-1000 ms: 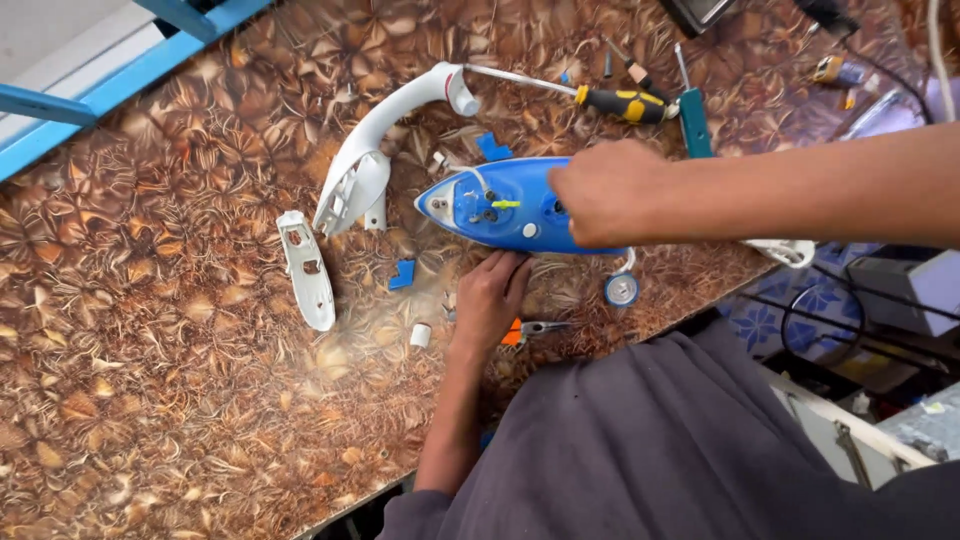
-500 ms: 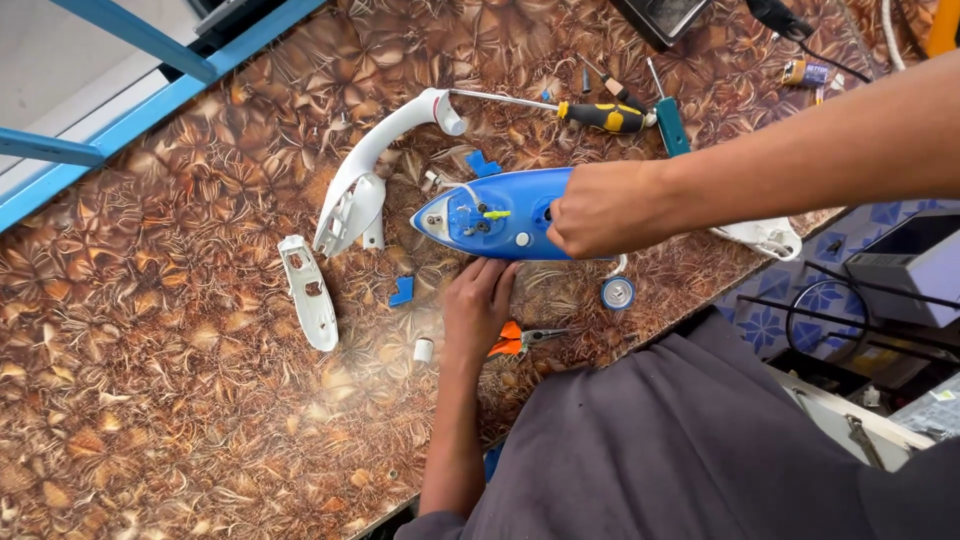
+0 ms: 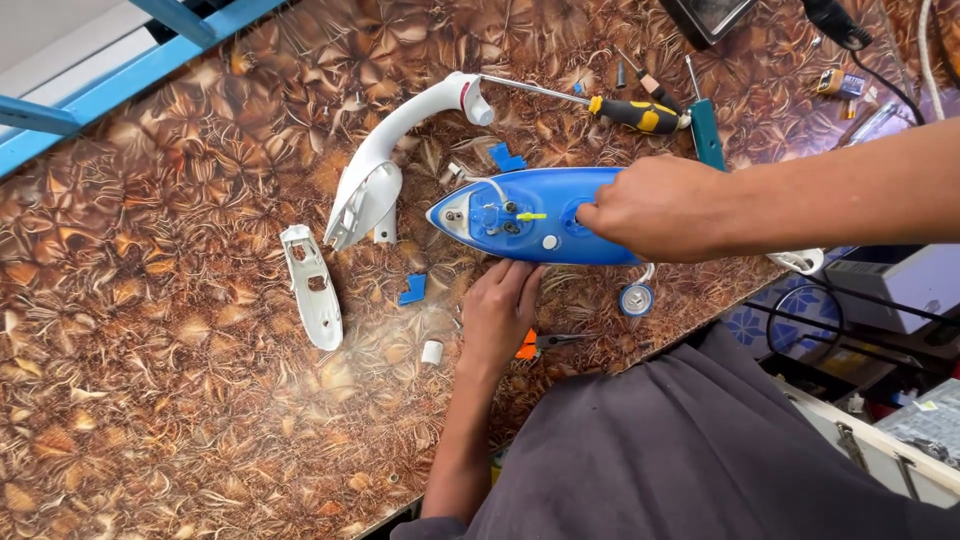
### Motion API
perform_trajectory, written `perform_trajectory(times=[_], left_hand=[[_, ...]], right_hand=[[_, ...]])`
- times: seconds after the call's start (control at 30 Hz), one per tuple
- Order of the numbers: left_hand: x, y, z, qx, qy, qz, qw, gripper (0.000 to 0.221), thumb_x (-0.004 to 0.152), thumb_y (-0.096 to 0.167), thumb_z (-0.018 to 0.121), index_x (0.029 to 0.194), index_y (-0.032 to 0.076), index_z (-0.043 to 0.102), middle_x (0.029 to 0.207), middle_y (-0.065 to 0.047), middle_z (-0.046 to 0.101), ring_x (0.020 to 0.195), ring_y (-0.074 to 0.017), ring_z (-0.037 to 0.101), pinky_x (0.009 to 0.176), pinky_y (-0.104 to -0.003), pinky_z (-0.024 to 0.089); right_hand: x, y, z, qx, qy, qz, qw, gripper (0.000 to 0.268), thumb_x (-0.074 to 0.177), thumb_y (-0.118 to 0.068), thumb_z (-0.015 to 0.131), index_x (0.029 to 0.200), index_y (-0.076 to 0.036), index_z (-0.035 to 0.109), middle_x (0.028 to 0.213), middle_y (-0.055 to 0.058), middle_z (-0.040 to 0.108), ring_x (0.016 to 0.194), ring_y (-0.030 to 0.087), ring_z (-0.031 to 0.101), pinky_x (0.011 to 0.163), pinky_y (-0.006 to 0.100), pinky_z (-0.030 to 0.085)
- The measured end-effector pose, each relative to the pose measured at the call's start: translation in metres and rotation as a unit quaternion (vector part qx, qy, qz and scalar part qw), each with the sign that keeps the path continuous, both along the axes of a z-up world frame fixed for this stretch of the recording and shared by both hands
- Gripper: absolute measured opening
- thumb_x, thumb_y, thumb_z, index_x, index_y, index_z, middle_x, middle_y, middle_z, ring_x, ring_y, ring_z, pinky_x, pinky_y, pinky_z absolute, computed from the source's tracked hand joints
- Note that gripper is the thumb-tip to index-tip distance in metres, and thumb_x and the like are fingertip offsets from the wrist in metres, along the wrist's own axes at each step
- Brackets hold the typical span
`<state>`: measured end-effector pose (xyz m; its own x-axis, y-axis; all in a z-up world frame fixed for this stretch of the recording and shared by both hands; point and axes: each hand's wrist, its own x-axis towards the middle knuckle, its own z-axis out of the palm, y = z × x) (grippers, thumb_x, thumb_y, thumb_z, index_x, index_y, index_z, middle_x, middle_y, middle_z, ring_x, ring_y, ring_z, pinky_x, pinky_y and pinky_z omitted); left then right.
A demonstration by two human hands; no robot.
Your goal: Disassembling and reassembling an electric iron for repair using a screwdriver and pliers on a workbench.
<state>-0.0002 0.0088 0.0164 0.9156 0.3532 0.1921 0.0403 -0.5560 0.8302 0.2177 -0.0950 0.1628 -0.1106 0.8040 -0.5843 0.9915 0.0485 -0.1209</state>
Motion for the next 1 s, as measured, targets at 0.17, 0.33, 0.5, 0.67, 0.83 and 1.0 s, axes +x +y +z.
perform_trajectory(times=[0.17, 0.33, 0.5, 0.67, 0.83, 1.0], left_hand=[[0.000, 0.000, -0.003, -0.006, 0.004, 0.000, 1.000, 0.015, 0.101, 0.016, 0.067, 0.089, 0.008, 0.069, 0.075, -0.010, 0.066, 0.070, -0.0290, 0.071, 0.058, -0.037, 0.057], [0.001, -0.003, -0.010, -0.001, -0.002, 0.008, 1.000, 0.016, 0.101, 0.017, 0.068, 0.088, 0.009, 0.068, 0.074, -0.009, 0.065, 0.070, -0.0295, 0.071, 0.057, -0.038, 0.057], [0.000, -0.007, -0.019, -0.022, 0.007, 0.003, 1.000, 0.016, 0.102, 0.018, 0.066, 0.090, 0.008, 0.070, 0.076, -0.009, 0.067, 0.071, -0.0288, 0.072, 0.059, -0.036, 0.058], [0.001, -0.002, -0.007, -0.021, -0.003, -0.013, 1.000, 0.017, 0.103, 0.016, 0.064, 0.093, 0.002, 0.066, 0.078, -0.009, 0.065, 0.064, -0.0254, 0.063, 0.057, -0.043, 0.056], [0.000, -0.004, -0.010, -0.019, 0.011, -0.022, 1.000, 0.020, 0.104, 0.018, 0.063, 0.090, 0.004, 0.064, 0.077, -0.008, 0.064, 0.065, -0.0235, 0.062, 0.057, -0.042, 0.057], [0.000, -0.006, -0.012, -0.018, 0.017, -0.032, 0.999, 0.021, 0.104, 0.018, 0.062, 0.088, 0.004, 0.061, 0.077, -0.009, 0.062, 0.064, -0.0246, 0.062, 0.058, -0.042, 0.057]], right_hand=[[0.001, -0.001, -0.006, -0.011, 0.013, -0.085, 0.996, 0.019, 0.090, -0.011, 0.062, 0.103, -0.002, 0.071, 0.077, 0.017, 0.075, 0.065, 0.036, 0.077, 0.056, 0.048, 0.065], [0.001, -0.003, -0.015, -0.023, 0.011, -0.142, 0.990, 0.023, 0.095, -0.020, 0.061, 0.105, -0.003, 0.072, 0.074, 0.015, 0.075, 0.064, 0.035, 0.077, 0.056, 0.046, 0.065], [-0.003, 0.001, -0.014, -0.077, -0.013, -0.236, 0.968, 0.028, 0.096, -0.031, 0.058, 0.107, -0.010, 0.074, 0.078, 0.017, 0.077, 0.078, 0.044, 0.077, 0.071, 0.054, 0.064], [-0.010, 0.013, -0.006, -0.152, -0.044, -0.300, 0.941, 0.020, 0.101, -0.034, 0.057, 0.109, -0.017, 0.063, 0.081, 0.013, 0.075, 0.071, 0.034, 0.072, 0.065, 0.051, 0.058], [-0.013, 0.017, -0.001, -0.160, -0.029, -0.355, 0.920, 0.027, 0.100, -0.031, 0.058, 0.122, -0.017, 0.066, 0.081, 0.014, 0.077, 0.071, 0.033, 0.075, 0.066, 0.050, 0.060], [-0.014, 0.020, 0.003, -0.157, -0.029, -0.370, 0.915, 0.025, 0.101, -0.030, 0.059, 0.119, -0.016, 0.068, 0.080, 0.015, 0.077, 0.069, 0.034, 0.075, 0.065, 0.050, 0.060]])
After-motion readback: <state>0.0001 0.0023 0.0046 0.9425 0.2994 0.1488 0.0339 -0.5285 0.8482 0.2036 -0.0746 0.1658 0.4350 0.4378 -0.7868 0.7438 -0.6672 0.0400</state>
